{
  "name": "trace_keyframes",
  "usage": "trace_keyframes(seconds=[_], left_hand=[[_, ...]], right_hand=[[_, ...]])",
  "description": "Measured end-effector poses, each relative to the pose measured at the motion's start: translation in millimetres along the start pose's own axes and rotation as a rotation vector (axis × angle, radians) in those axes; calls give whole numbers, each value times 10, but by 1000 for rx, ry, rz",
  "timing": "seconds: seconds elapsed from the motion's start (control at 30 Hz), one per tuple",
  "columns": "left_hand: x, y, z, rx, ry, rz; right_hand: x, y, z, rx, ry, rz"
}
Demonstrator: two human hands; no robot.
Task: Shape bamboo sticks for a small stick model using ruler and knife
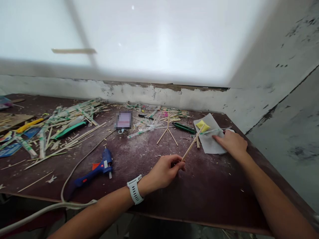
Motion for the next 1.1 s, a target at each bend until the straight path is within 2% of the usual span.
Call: trace_keyframes(seconds=[0.1, 0.17, 0.33, 0.53, 0.8, 0.9, 0.93, 1.0, 1.1], left_hand=[[-3, -13, -16, 10, -15, 1], [-5, -22, -23, 32, -19, 7], [2, -23, -11, 42, -11, 13], [10, 0, -5, 68, 11, 11], [-8, 132, 72, 194, 117, -2], [-12, 191, 98, 222, 142, -25], [-11, 214, 106, 224, 146, -41], [0, 263, 122, 213, 149, -81], [42, 365, 198, 122, 196, -171]], right_hand=[[-33, 30, 138, -39, 14, -31], [-24, -27, 279, -96, 55, 35], [57, -67, 616, -170, 261, 110], [272, -85, 872, -264, 489, 209], [572, 246, 1270, -538, 726, 91], [589, 385, 1343, -788, 756, 81], [558, 417, 1328, -903, 718, 72], [426, 362, 1172, -1108, 446, 62], [408, -21, 694, -1205, -233, 91]])
Point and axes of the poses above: each hand's wrist, its own x-axis away from the middle knuckle, its own z-axis out of the back of the hand, y = z × x, the point moved 8 cm from there along -x, towards the middle knuckle, and after that the axes turned 10 degrees about -z, right-handed, at the moved point
